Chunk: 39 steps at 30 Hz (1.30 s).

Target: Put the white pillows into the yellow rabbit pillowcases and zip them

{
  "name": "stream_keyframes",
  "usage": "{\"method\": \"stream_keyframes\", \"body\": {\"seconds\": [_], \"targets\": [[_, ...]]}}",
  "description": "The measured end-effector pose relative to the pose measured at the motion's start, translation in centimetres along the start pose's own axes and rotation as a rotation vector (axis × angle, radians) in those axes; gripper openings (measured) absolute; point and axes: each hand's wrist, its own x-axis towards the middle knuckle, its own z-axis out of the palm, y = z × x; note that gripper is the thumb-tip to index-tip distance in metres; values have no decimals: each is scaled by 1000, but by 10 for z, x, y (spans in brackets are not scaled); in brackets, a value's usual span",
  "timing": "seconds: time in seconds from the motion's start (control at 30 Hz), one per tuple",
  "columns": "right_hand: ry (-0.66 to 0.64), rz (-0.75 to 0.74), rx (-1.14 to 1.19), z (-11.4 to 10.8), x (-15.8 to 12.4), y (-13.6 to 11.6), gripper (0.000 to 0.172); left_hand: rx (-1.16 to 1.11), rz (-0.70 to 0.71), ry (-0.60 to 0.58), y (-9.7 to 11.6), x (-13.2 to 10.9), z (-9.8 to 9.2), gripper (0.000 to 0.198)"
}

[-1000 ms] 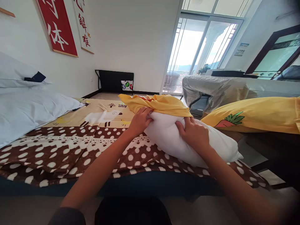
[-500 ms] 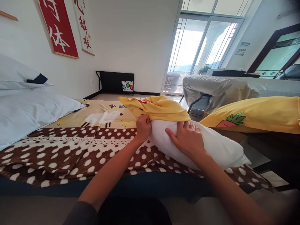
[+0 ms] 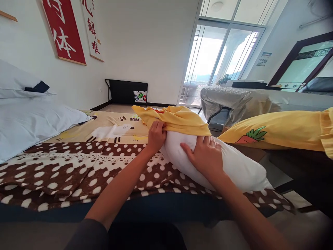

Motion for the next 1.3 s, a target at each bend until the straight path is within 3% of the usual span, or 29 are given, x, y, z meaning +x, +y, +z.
{"method": "stream_keyframes", "body": {"seconds": [0.13,0.3,0.47,0.73,0.9,1.1,1.3], "targets": [[78,-53,-73,-16,-32,-9,61,13,-12,37,0,-3,2,23],[98,-78,-116,-20,-52,-11,60,39,84,37,9,-8,-14,26],[54,1,-93,-12,-23,-8,67,172,384,-10,24,-9,-30,24],[-3,71,2,7,29,-10,57,343,366,-111,24,-8,-32,21],[-31,112,9,8,41,-29,52,388,497,-157,26,-12,-33,19],[68,-189,49,4,35,-51,36,420,522,-178,35,-3,-36,17],[121,-346,182,11,32,-52,41,331,352,-316,39,-5,-54,17]]}}
